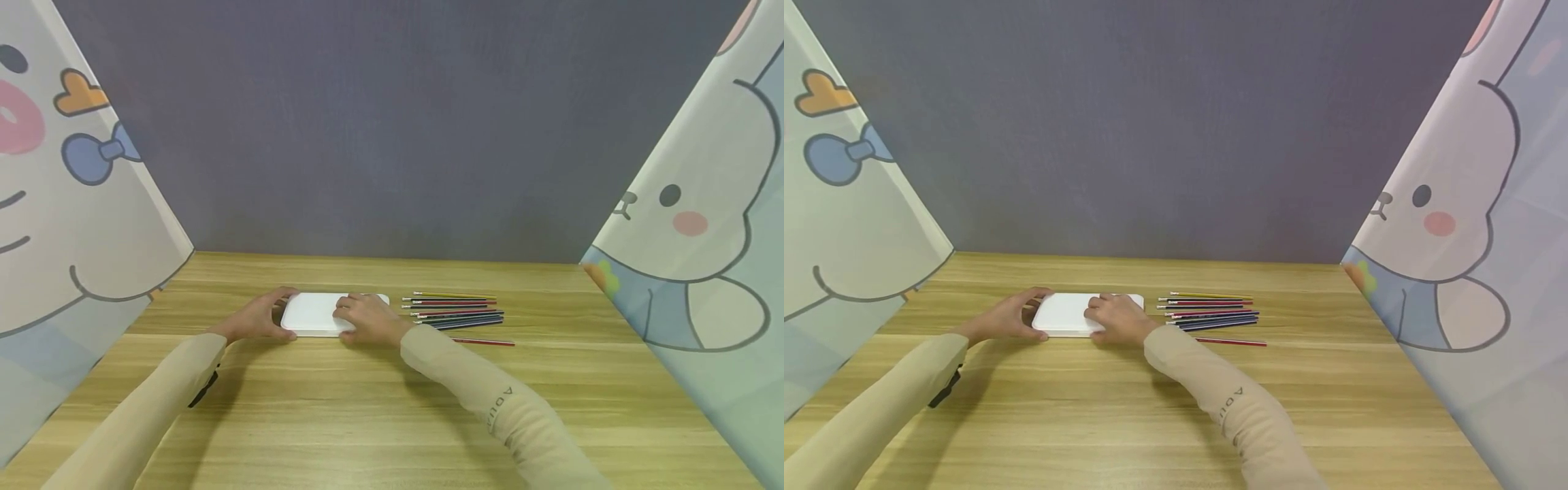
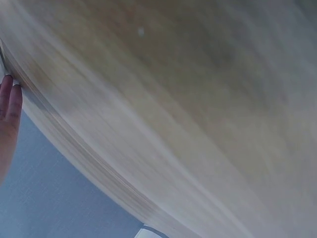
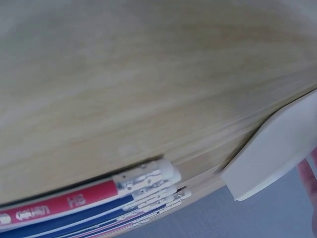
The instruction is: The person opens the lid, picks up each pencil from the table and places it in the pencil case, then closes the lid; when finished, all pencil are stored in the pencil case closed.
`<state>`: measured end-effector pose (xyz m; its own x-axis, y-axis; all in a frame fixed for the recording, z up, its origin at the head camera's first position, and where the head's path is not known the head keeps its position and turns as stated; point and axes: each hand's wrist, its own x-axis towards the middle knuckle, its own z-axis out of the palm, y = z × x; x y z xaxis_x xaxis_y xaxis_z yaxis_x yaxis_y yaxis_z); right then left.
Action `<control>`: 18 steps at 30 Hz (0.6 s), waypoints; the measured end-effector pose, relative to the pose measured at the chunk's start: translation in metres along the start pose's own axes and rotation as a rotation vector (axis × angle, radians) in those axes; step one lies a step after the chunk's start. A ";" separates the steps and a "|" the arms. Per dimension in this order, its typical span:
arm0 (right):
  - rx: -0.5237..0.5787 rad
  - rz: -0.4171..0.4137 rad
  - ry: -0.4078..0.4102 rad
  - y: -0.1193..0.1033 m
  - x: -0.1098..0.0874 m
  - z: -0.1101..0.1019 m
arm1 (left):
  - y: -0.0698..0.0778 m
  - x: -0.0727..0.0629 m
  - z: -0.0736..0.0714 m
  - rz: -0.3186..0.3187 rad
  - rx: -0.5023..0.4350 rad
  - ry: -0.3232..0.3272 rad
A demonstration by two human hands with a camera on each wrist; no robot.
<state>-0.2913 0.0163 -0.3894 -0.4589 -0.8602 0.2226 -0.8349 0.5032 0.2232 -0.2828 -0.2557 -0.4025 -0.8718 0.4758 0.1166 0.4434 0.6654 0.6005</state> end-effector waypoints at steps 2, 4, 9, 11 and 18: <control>0.011 0.006 -0.007 0.001 0.001 0.001 | 0.000 0.000 -0.001 0.000 -0.004 -0.001; 0.009 0.002 -0.009 0.002 0.001 0.002 | 0.000 -0.001 -0.001 -0.007 -0.013 -0.005; 0.011 -0.021 0.001 0.004 0.001 0.006 | -0.002 0.000 -0.001 -0.027 -0.015 -0.022; 0.005 -0.031 0.002 0.005 0.001 0.006 | -0.003 0.001 -0.001 -0.027 -0.015 -0.028; -0.057 -0.092 0.025 0.006 0.001 0.002 | 0.000 0.000 -0.001 -0.005 -0.001 -0.017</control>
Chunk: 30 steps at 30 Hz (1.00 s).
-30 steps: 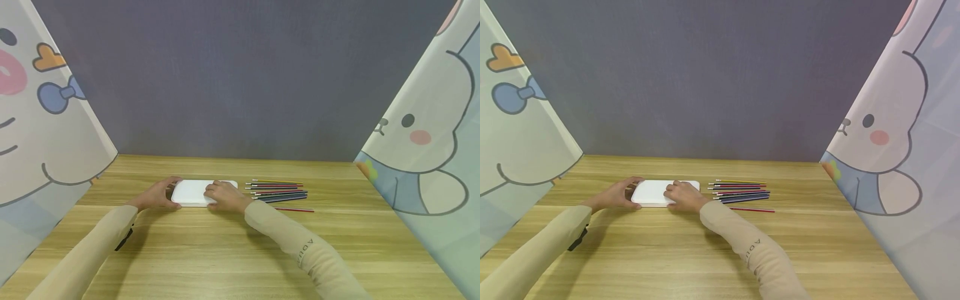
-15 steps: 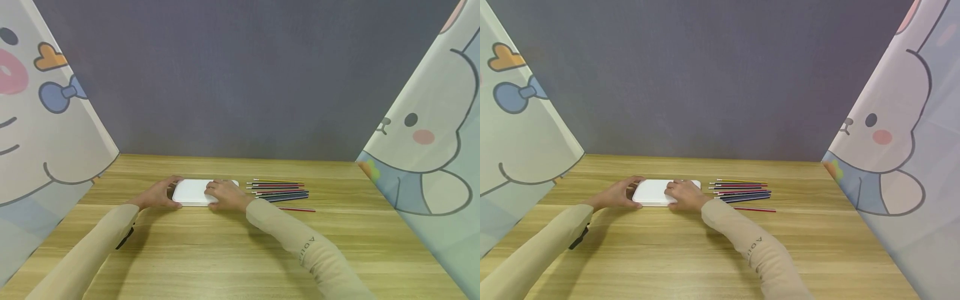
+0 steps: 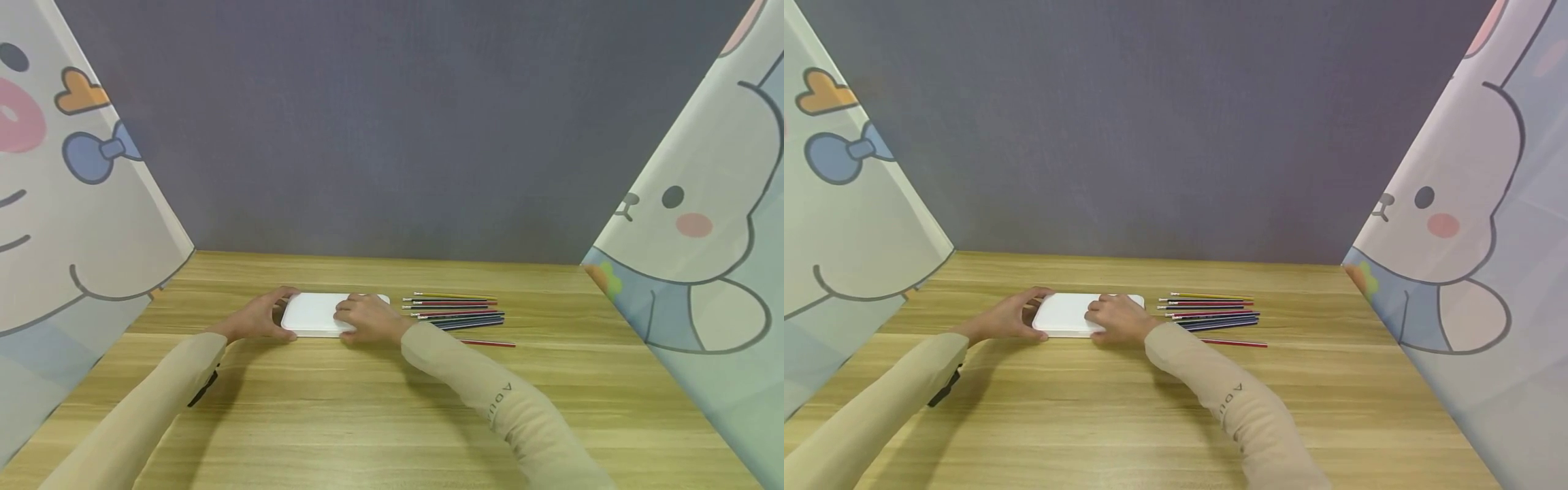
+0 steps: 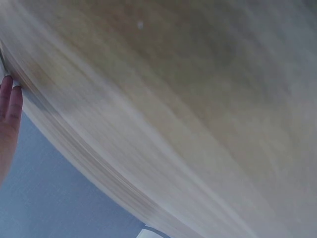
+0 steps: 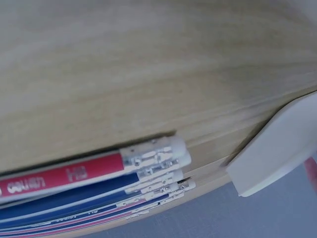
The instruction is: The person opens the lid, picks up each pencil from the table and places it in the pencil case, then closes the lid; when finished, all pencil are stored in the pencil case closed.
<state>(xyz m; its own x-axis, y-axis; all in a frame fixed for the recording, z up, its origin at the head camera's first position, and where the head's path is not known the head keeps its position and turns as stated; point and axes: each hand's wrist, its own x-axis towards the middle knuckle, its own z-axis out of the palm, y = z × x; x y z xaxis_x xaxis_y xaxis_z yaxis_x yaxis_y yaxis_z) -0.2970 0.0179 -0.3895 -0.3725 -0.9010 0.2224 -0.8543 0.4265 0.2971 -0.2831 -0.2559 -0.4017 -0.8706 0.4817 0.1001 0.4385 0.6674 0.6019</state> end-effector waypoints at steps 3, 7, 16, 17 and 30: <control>-0.023 -0.026 -0.003 0.000 0.000 -0.002 | 0.000 0.000 0.000 0.003 0.013 0.003; -0.054 -0.068 0.020 0.001 0.000 -0.002 | 0.000 0.000 0.001 -0.006 0.022 0.008; -0.063 -0.129 0.125 0.001 0.001 0.001 | -0.001 0.001 0.001 -0.004 0.018 0.009; -0.067 -0.129 0.126 0.001 0.001 0.001 | -0.001 0.001 0.001 -0.007 0.022 0.006; -0.091 -0.128 0.154 0.000 0.001 0.003 | -0.001 -0.001 0.001 0.038 0.040 0.028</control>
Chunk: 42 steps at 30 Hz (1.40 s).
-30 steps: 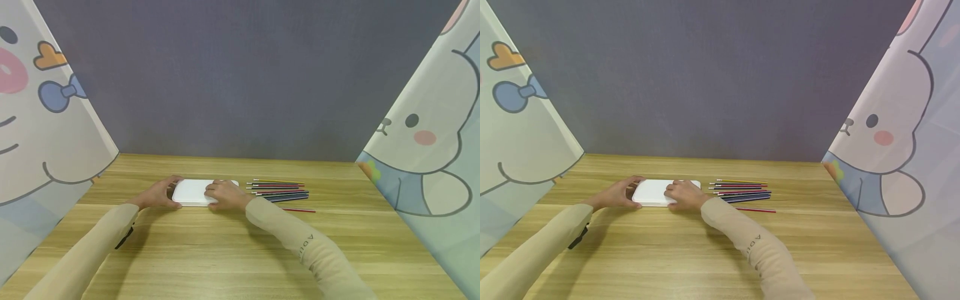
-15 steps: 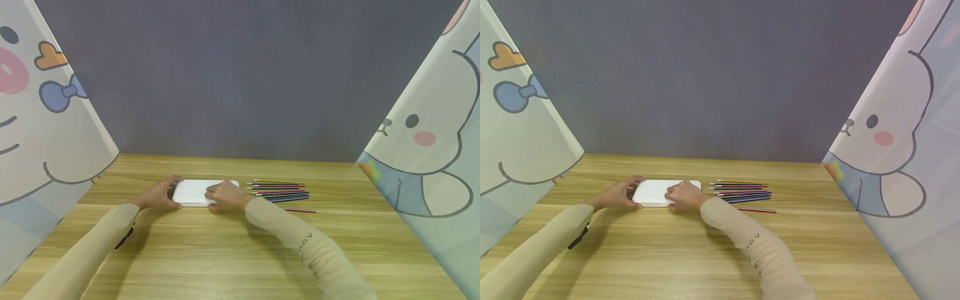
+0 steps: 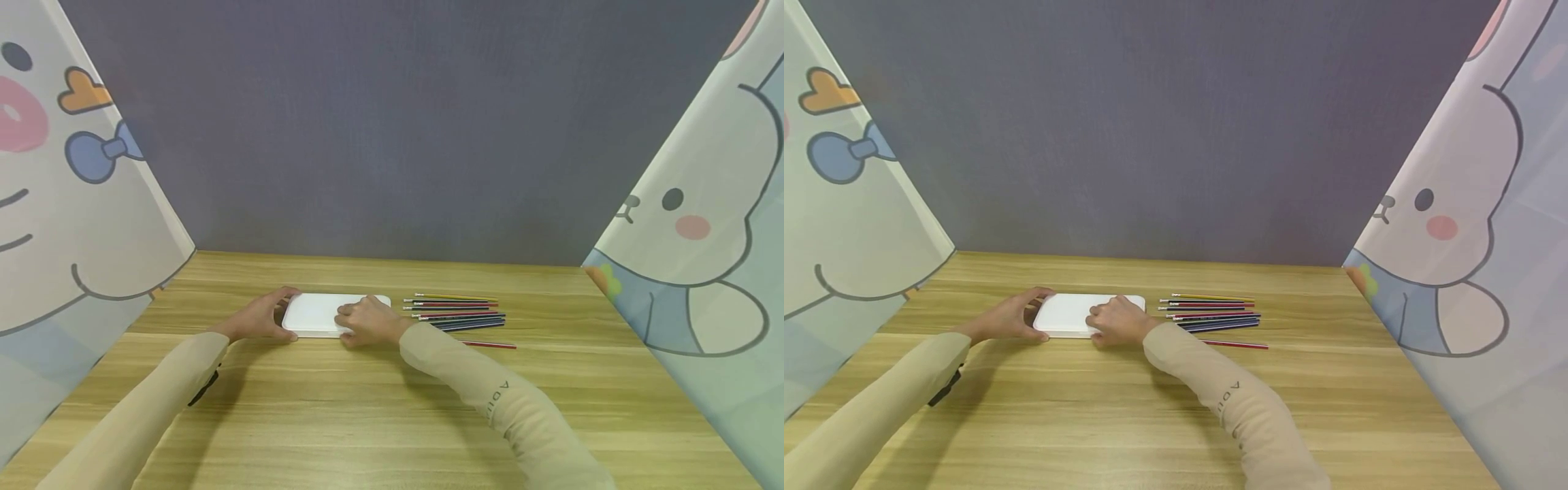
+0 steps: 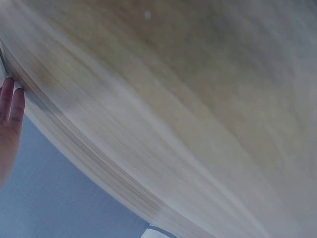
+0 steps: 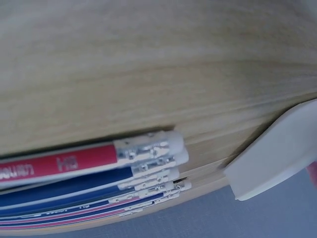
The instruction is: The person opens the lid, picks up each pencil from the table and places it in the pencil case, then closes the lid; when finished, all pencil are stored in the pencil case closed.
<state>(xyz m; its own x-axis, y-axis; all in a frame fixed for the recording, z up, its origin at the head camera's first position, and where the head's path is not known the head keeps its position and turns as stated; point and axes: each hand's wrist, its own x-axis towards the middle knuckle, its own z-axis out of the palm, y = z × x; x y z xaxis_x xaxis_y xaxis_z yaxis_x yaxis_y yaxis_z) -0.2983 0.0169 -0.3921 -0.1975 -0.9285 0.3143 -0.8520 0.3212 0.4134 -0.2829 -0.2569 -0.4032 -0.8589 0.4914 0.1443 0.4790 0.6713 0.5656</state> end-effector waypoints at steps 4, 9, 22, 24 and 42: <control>0.045 0.024 -0.030 0.001 0.000 -0.001 | -0.002 0.001 -0.001 -0.004 0.002 -0.010; 0.139 0.086 -0.111 0.003 -0.002 -0.003 | -0.002 0.001 -0.002 -0.030 -0.011 -0.031; 0.144 0.033 -0.142 0.005 -0.002 -0.007 | 0.003 0.001 -0.002 -0.052 -0.023 -0.051; 0.114 0.002 -0.127 0.005 -0.002 -0.007 | 0.003 0.001 -0.002 -0.054 -0.027 -0.051; 0.013 -0.116 -0.044 0.007 0.002 -0.004 | 0.002 0.001 -0.002 -0.045 -0.007 -0.038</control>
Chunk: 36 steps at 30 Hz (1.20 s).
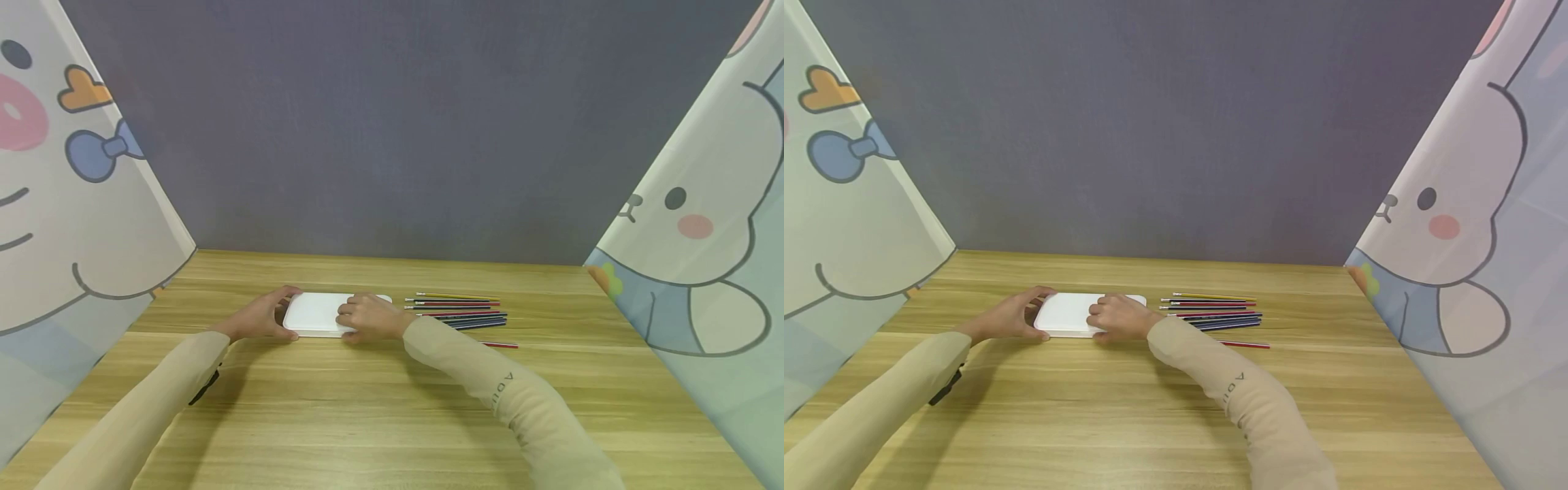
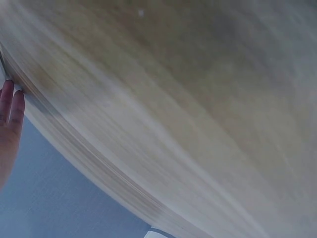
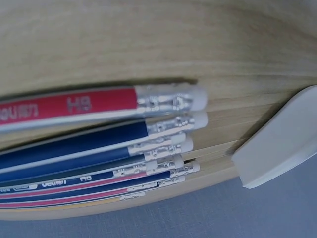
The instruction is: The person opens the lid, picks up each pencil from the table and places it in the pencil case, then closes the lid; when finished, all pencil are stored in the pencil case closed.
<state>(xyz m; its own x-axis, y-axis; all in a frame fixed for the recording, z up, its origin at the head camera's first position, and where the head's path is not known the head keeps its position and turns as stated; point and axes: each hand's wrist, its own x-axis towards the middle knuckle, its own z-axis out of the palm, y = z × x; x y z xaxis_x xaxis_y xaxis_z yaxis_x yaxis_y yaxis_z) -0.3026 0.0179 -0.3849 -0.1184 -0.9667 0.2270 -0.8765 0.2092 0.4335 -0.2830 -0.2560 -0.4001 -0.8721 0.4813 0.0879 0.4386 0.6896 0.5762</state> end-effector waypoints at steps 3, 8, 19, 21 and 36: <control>0.003 -0.010 0.018 0.000 0.000 0.000 | 0.001 0.000 0.000 0.000 0.006 0.009; 0.007 -0.018 0.045 0.001 0.000 0.000 | 0.003 -0.001 -0.001 0.011 0.008 0.013; -0.022 -0.034 0.110 0.001 -0.001 0.008 | 0.003 0.001 0.000 0.015 0.023 0.006; -0.024 -0.033 0.103 0.001 -0.002 0.007 | 0.003 0.001 0.000 0.026 0.028 0.007; -0.028 -0.009 -0.003 0.002 0.001 0.004 | -0.002 0.000 0.002 0.014 0.022 0.018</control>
<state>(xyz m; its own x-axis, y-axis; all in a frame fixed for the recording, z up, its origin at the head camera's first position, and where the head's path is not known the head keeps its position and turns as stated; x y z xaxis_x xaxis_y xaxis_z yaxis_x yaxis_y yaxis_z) -0.3064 0.0173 -0.3872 -0.1120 -0.9688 0.2209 -0.8643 0.2047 0.4595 -0.2835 -0.2558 -0.4030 -0.8695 0.4815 0.1102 0.4553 0.6946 0.5570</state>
